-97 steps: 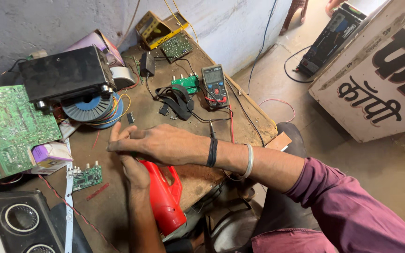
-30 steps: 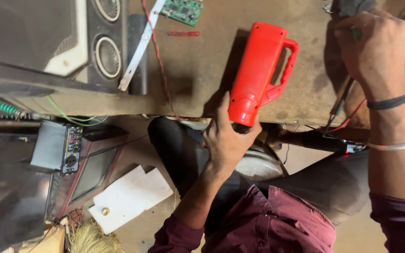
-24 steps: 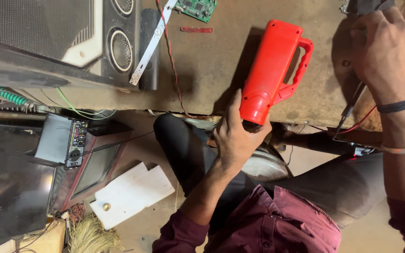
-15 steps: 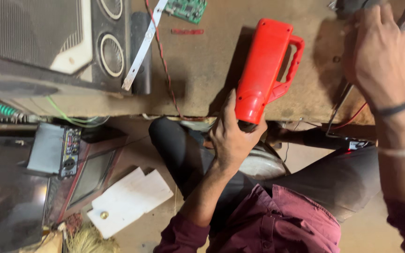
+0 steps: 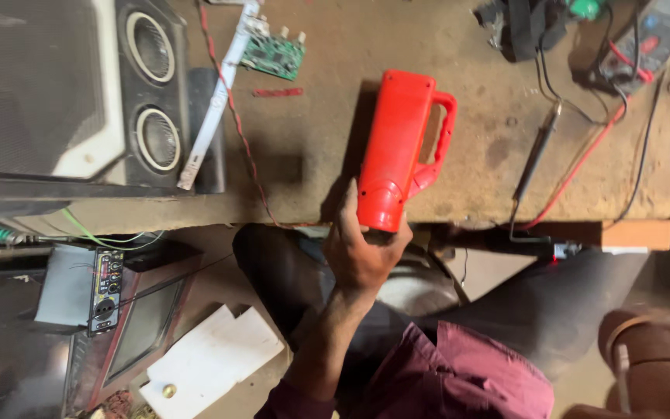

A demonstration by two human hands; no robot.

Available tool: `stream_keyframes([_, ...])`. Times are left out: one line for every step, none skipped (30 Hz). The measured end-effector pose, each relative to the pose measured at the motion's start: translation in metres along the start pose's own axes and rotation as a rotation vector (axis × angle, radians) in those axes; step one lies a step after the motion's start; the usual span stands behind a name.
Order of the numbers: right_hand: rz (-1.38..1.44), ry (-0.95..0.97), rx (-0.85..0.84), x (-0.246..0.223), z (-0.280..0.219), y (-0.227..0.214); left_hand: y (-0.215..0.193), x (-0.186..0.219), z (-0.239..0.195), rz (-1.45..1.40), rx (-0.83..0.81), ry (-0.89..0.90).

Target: The person uses a green screwdriver to remove screws from a red plastic housing, then opens the casing to reveal internal components. The person continues to manipulate the housing and tools on a cluttered workbench.

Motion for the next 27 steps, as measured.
stream_keyframes([-0.018, -0.033, -0.010, 0.003, 0.007, 0.000, 0.003, 0.000, 0.002, 0.022, -0.002, -0.015])
stream_keyframes([-0.025, -0.065, -0.022, 0.005, 0.012, -0.003, 0.008, -0.002, 0.006, 0.044, -0.005, -0.031])
stream_keyframes([-0.012, -0.067, -0.025, 0.003, 0.013, -0.004, 0.007, -0.004, 0.003, 0.018, -0.032, -0.069])
stream_keyframes([0.004, -0.076, -0.027, -0.001, 0.011, -0.001, 0.008, -0.008, 0.001, -0.008, -0.060, -0.107])
stream_keyframes([0.037, -0.082, -0.043, -0.004, 0.007, 0.000, 0.011, -0.010, -0.006, -0.037, -0.090, -0.156])
stream_keyframes([0.078, -0.073, -0.052, -0.008, -0.001, -0.003, 0.010, -0.007, -0.012, -0.019, -0.074, -0.150])
stream_keyframes([0.097, -0.085, -0.045, -0.008, -0.004, -0.003, 0.011, -0.008, -0.009, -0.002, -0.049, -0.118])
stream_keyframes([0.139, -0.062, -0.024, -0.006, -0.007, -0.005, 0.010, -0.008, -0.005, 0.014, -0.023, -0.086])
stream_keyframes([0.194, -0.038, -0.015, -0.002, -0.010, -0.004, 0.008, -0.007, -0.004, 0.012, -0.020, -0.066])
stream_keyframes([0.256, -0.026, -0.005, 0.004, -0.013, -0.001, 0.006, -0.007, -0.003, 0.010, -0.017, -0.045])
stream_keyframes([0.321, 0.133, 0.036, 0.019, -0.018, 0.002, 0.006, -0.005, -0.003, 0.004, -0.017, -0.027])
stream_keyframes([0.399, 0.308, 0.092, 0.039, -0.023, 0.009, 0.006, -0.004, -0.003, 0.002, -0.018, -0.020])
stream_keyframes([0.478, 0.483, 0.138, 0.058, -0.031, 0.017, 0.004, -0.003, -0.004, 0.003, -0.016, -0.021])
stream_keyframes([0.543, 0.654, 0.245, 0.074, -0.041, 0.026, 0.004, -0.003, -0.004, 0.005, -0.015, -0.022])
stream_keyframes([0.606, 0.829, 0.347, 0.089, -0.053, 0.037, 0.004, -0.003, -0.005, 0.005, -0.016, -0.026])
stream_keyframes([0.663, 1.006, 0.448, 0.101, -0.067, 0.047, 0.004, -0.003, -0.005, 0.005, -0.017, -0.030])
stream_keyframes([0.673, 0.972, 0.485, 0.105, -0.072, 0.054, 0.004, -0.004, -0.004, 0.005, -0.017, -0.030])
stream_keyframes([0.684, 0.938, 0.521, 0.107, -0.076, 0.059, 0.003, -0.003, -0.004, 0.003, -0.017, -0.025])
stream_keyframes([0.694, 0.905, 0.563, 0.108, -0.080, 0.063, 0.003, -0.003, -0.003, -0.002, -0.019, -0.015])
stream_keyframes([0.693, 0.916, 0.534, 0.109, -0.082, 0.068, 0.003, -0.003, -0.002, -0.006, -0.021, -0.005])
stream_keyframes([0.693, 0.932, 0.509, 0.109, -0.083, 0.073, 0.002, -0.002, -0.003, -0.014, -0.026, -0.012])
stream_keyframes([0.692, 0.948, 0.483, 0.109, -0.084, 0.076, 0.002, -0.002, -0.004, -0.022, -0.031, -0.020])
stream_keyframes([0.639, 0.944, 0.456, 0.108, -0.081, 0.077, 0.001, -0.002, -0.002, -0.031, -0.035, -0.022])
stream_keyframes([0.587, 0.940, 0.429, 0.108, -0.077, 0.077, 0.001, -0.002, -0.002, -0.033, -0.032, -0.024])
stream_keyframes([0.536, 0.938, 0.399, 0.107, -0.073, 0.077, 0.001, -0.001, -0.002, -0.034, -0.031, -0.032])
stream_keyframes([0.548, 0.950, 0.393, 0.105, -0.070, 0.078, 0.000, -0.002, -0.002, -0.034, -0.030, -0.039])
stream_keyframes([0.559, 0.965, 0.389, 0.103, -0.067, 0.078, 0.000, -0.001, -0.003, -0.035, -0.026, -0.038])
Point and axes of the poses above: each hand's wrist, its own z-axis towards the middle knuckle, its own y-axis out of the palm, x = y × z, the point moved 5 cm from there along z, towards the middle knuckle, and after that the axes turned 2 degrees about x, right-handed, at the moved point
